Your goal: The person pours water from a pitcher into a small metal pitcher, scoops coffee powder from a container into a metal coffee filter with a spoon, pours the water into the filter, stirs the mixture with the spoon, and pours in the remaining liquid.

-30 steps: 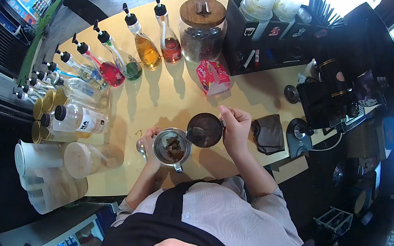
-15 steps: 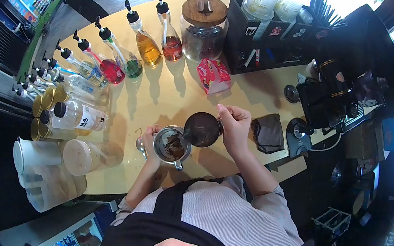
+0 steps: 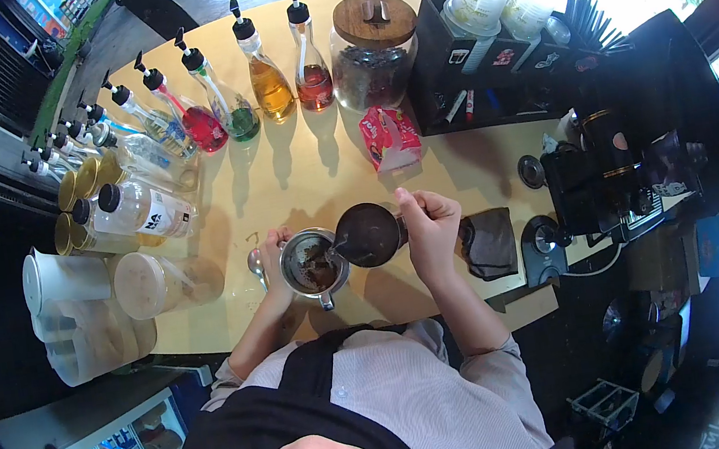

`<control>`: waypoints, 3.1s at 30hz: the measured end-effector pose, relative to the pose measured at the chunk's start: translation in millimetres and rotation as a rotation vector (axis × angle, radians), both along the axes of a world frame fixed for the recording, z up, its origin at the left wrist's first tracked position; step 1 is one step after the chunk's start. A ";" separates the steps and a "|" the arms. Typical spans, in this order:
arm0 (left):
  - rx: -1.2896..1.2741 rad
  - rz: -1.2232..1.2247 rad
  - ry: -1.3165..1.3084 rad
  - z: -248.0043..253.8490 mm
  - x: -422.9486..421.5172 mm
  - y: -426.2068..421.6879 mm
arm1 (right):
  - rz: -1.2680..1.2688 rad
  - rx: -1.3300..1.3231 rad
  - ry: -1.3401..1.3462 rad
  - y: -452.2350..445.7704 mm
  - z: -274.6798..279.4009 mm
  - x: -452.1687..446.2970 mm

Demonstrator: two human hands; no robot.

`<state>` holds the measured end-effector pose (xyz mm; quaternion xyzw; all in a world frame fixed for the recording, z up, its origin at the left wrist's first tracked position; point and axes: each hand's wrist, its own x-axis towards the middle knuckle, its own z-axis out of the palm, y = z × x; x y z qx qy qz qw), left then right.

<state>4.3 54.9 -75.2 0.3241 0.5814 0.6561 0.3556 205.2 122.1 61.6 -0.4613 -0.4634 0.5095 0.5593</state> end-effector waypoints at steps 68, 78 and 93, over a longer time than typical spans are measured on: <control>0.061 0.005 0.017 -2.5 0.8 0.7 | 0.116 0.022 0.017 -3.7 35.1 -3.7; 0.018 -0.008 0.072 3.1 -0.2 -0.4 | 0.114 0.016 -0.016 1.4 35.3 -10.4; 0.018 -0.023 0.046 -6.1 -2.0 -0.3 | 0.092 0.012 0.005 0.4 34.2 -8.4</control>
